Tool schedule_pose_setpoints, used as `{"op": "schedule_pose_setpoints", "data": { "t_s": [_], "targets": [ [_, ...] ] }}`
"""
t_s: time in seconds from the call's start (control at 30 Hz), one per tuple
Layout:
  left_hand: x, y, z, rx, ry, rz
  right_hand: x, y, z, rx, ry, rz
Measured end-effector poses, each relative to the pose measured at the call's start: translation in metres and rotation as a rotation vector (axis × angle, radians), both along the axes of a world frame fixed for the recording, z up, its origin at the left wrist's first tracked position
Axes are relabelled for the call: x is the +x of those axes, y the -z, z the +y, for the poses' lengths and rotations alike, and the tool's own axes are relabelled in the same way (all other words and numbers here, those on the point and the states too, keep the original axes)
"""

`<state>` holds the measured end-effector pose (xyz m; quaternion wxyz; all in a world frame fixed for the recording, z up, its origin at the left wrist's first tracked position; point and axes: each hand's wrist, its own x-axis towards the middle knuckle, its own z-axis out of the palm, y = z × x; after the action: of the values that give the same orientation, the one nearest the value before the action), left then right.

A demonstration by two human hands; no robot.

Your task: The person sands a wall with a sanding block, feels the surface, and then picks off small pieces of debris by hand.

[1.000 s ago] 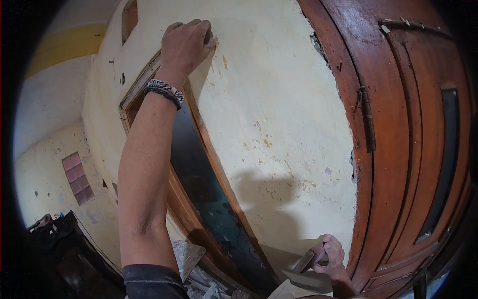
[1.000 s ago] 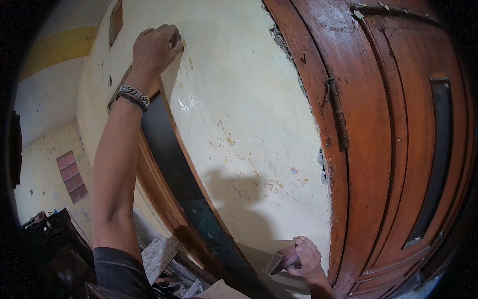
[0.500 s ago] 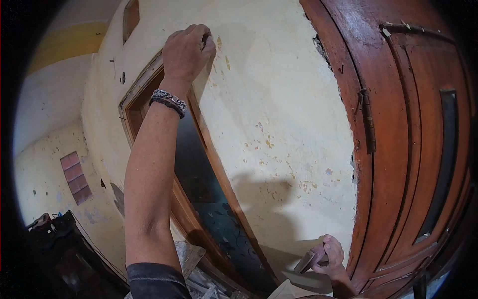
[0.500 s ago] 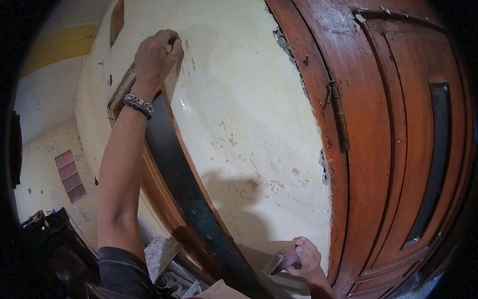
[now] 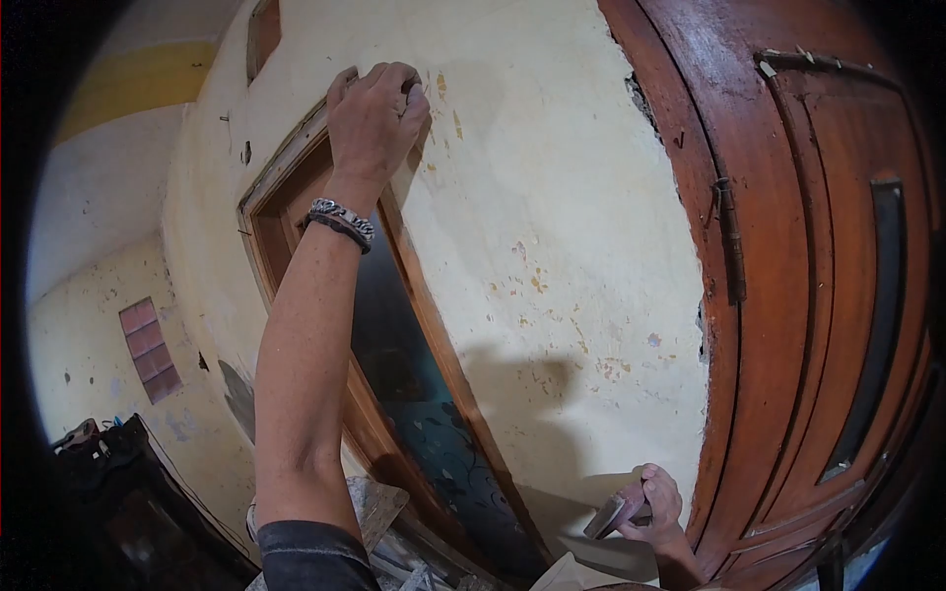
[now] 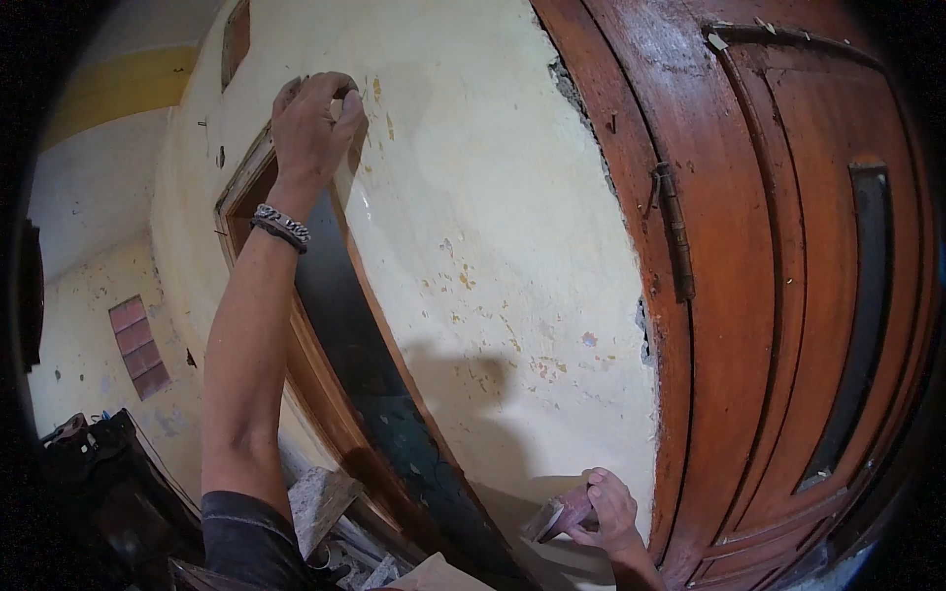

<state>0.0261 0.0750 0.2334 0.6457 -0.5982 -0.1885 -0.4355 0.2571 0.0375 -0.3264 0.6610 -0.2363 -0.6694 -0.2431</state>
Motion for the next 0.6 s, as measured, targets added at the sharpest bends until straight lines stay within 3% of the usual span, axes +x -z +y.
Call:
{"op": "schedule_pose_setpoints", "data": {
  "t_s": [0.27, 0.33, 0.37, 0.43, 0.53, 0.6],
  "targets": [
    [-0.010, 0.029, -0.016, -0.005, 0.081, 0.036, -0.001, -0.002, 0.000, 0.005, -0.033, 0.003],
    [-0.009, 0.041, -0.036, -0.509, -0.250, -0.219, -0.001, -0.002, 0.002, 0.013, -0.051, 0.007],
    [-0.016, 0.045, -0.030, -0.505, -0.253, -0.222, -0.001, -0.001, 0.002, 0.016, -0.056, 0.005],
    [-0.034, 0.054, -0.003, -0.309, 0.174, -0.134, 0.000, 0.000, 0.003, 0.002, -0.061, 0.006],
    [-0.043, 0.059, 0.013, -0.158, 0.210, -0.074, -0.003, -0.004, 0.002, 0.032, -0.039, 0.018],
    [-0.045, 0.065, 0.020, -0.236, 0.131, -0.102, -0.003, -0.009, -0.003, 0.019, -0.016, 0.011]
  ]
}}
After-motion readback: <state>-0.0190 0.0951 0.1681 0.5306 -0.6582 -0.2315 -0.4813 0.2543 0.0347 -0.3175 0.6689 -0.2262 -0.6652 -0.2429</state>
